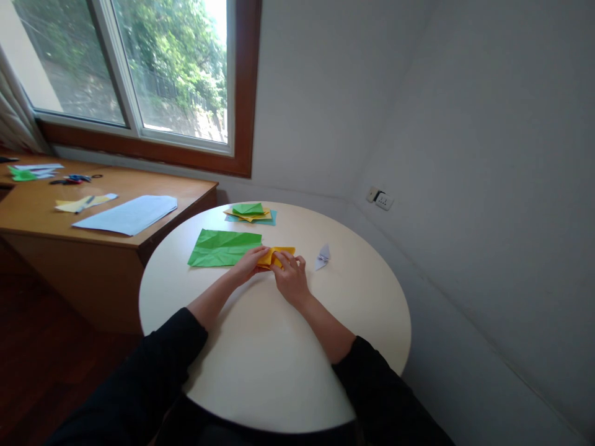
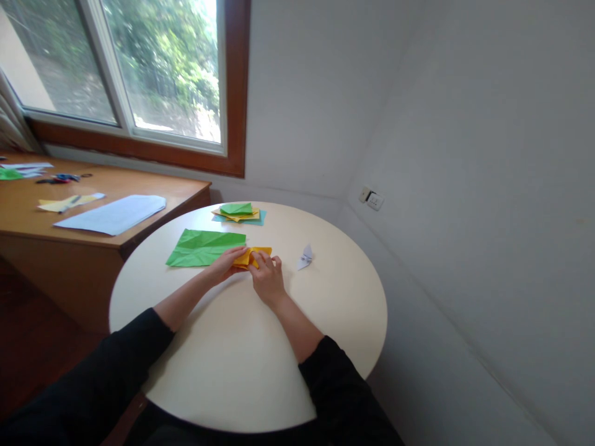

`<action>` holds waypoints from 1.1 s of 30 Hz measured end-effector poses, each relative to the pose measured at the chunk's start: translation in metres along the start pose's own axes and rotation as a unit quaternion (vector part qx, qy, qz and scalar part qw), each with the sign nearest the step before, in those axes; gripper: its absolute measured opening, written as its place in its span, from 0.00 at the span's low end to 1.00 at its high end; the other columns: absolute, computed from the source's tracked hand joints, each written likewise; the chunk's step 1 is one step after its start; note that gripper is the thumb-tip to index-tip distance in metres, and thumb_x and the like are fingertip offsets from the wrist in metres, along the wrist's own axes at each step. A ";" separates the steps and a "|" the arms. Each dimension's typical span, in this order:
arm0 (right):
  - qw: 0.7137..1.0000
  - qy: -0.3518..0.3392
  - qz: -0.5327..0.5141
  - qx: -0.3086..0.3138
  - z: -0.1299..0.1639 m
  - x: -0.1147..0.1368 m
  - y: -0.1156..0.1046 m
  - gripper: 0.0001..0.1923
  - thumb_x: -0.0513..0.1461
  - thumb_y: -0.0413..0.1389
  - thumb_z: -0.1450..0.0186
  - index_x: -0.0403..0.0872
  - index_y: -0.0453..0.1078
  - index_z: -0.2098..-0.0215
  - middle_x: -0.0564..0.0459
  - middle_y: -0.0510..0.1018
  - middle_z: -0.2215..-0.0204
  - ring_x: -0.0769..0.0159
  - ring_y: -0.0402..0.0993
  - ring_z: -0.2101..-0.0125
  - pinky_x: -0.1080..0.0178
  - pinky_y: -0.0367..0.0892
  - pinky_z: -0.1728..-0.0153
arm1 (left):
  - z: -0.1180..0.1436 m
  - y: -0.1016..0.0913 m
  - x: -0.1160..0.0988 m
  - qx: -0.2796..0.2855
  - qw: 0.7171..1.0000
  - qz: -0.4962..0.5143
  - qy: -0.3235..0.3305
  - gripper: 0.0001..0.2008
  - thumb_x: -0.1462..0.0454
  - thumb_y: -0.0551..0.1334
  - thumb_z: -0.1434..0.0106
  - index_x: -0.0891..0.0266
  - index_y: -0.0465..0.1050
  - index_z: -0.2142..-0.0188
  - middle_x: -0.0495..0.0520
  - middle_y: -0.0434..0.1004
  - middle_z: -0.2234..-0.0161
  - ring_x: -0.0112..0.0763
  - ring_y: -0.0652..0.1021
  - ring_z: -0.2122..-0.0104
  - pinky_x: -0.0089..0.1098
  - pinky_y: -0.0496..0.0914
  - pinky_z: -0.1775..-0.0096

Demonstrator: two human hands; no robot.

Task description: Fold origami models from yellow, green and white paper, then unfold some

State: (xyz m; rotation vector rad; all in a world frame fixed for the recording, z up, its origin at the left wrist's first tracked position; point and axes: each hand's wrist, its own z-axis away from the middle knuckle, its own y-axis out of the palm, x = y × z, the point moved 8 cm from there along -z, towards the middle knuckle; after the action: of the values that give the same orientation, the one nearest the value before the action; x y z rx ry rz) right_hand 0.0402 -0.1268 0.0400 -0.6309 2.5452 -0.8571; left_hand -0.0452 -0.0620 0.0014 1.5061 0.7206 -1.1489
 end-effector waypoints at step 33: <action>0.998 0.042 0.015 -0.052 -0.001 -0.011 -0.015 0.13 0.33 0.53 0.42 0.54 0.72 0.61 0.51 0.62 0.44 0.59 0.51 0.44 0.52 0.40 0.47 | -0.002 -0.012 -0.004 -0.068 0.995 0.064 0.023 0.11 0.65 0.62 0.47 0.66 0.70 0.62 0.57 0.75 0.63 0.34 0.75 0.64 0.34 0.71 0.64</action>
State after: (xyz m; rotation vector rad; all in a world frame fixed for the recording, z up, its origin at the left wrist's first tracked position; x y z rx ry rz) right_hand 0.0526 -0.1311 0.0522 -0.5968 2.6817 -0.7607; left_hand -0.0566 -0.0566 0.0008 1.4457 0.7080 -0.9538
